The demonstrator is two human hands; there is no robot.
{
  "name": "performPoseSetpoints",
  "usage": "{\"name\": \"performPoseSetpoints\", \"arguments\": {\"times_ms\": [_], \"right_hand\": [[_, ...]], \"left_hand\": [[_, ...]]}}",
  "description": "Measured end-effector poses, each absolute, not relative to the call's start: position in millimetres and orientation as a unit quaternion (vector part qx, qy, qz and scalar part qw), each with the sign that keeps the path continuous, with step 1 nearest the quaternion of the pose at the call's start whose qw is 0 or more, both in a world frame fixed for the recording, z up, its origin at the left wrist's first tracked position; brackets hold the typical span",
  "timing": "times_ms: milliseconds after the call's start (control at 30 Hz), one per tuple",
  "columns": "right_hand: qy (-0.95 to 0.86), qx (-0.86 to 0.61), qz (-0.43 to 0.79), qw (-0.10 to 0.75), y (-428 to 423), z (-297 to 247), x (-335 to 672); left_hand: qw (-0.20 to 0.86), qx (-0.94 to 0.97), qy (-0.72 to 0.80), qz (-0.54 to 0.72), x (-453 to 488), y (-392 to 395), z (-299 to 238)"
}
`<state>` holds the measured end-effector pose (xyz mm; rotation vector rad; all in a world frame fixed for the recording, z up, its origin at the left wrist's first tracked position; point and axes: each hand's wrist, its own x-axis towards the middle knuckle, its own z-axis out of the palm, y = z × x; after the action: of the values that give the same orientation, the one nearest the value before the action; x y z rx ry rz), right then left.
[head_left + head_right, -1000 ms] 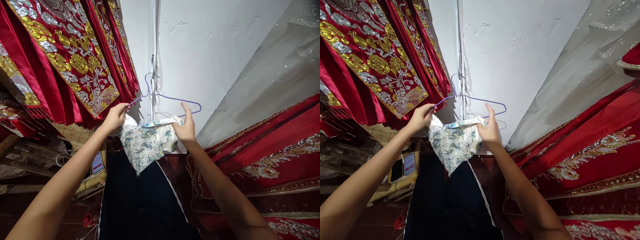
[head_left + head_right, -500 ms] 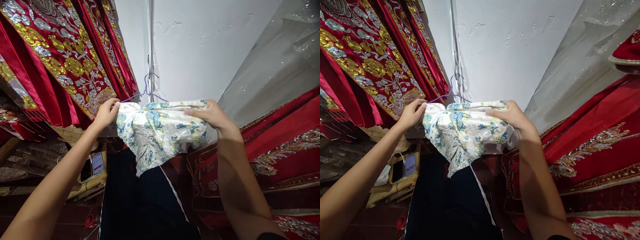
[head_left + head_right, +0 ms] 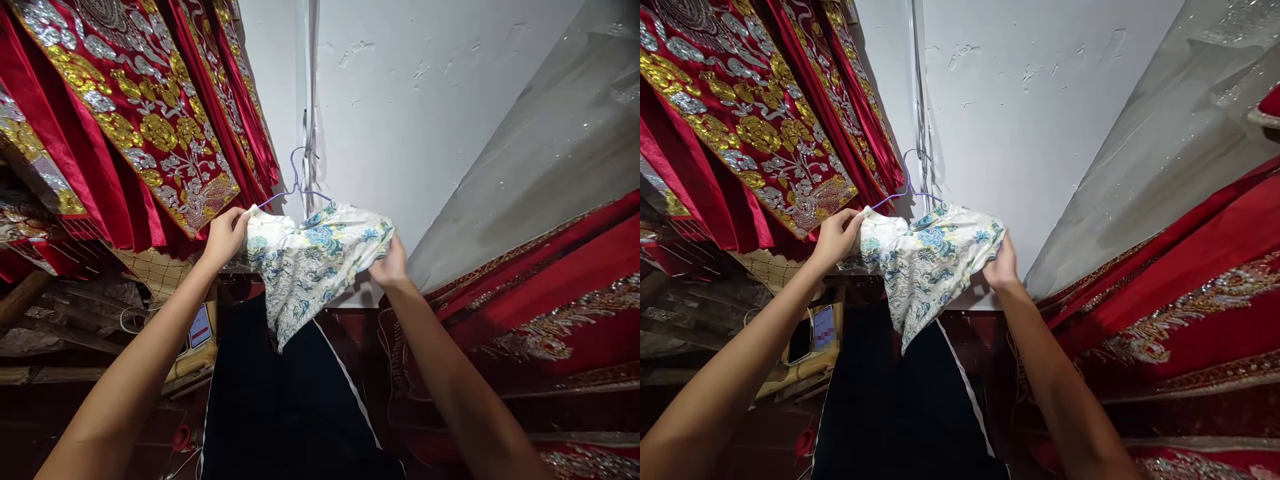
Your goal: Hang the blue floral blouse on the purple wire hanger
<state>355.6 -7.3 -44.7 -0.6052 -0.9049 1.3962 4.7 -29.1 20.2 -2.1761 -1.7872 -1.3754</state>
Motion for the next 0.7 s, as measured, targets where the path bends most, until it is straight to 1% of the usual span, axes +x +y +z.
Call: {"name": "performPoseSetpoints", "arguments": {"times_ms": [133, 233, 300, 333, 367, 400, 467, 500, 533, 567, 600, 700], "right_hand": [[-0.381, -0.212, 0.646, 0.627, -11.4, -18.5, 371.1], [-0.424, -0.177, 0.632, 0.624, -20.3, 12.8, 360.7], [-0.468, -0.164, 0.630, 0.598, -31.8, 28.9, 347.0], [-0.501, -0.160, 0.639, 0.561, -39.4, 34.3, 340.3], [-0.543, -0.155, 0.655, 0.503, -47.6, 37.8, 334.5], [-0.592, -0.147, 0.670, 0.424, -55.8, 39.3, 329.6], [-0.685, -0.135, 0.672, 0.247, -69.0, 36.4, 321.8], [-0.718, -0.141, 0.656, 0.186, -72.6, 31.8, 318.1], [-0.740, -0.160, 0.633, 0.163, -73.4, 25.3, 313.8], [-0.752, -0.192, 0.606, 0.176, -71.6, 17.2, 309.0], [-0.755, -0.231, 0.574, 0.219, -67.4, 8.0, 303.7], [-0.743, -0.317, 0.449, 0.382, -48.4, -18.1, 288.6]], "left_hand": [[-0.003, -0.679, -0.576, -0.455, 6.8, -28.9, 16.5], [-0.007, -0.658, -0.589, -0.468, 6.4, -21.5, 24.2], [0.007, -0.645, -0.604, -0.468, 4.4, -18.8, 30.4], [0.016, -0.639, -0.609, -0.469, 3.7, -19.4, 32.8], [0.021, -0.636, -0.610, -0.472, 3.7, -21.4, 34.3], [0.013, -0.637, -0.605, -0.477, 4.9, -25.2, 34.8], [-0.041, -0.653, -0.574, -0.492, 11.7, -36.9, 33.1], [-0.079, -0.668, -0.552, -0.493, 17.4, -44.3, 31.3], [-0.119, -0.684, -0.528, -0.489, 24.6, -52.0, 29.3], [-0.155, -0.702, -0.504, -0.479, 32.8, -59.6, 27.3], [-0.185, -0.719, -0.482, -0.466, 41.9, -66.8, 25.7], [-0.275, -0.741, -0.431, -0.436, 70.4, -83.6, 24.8]]}}
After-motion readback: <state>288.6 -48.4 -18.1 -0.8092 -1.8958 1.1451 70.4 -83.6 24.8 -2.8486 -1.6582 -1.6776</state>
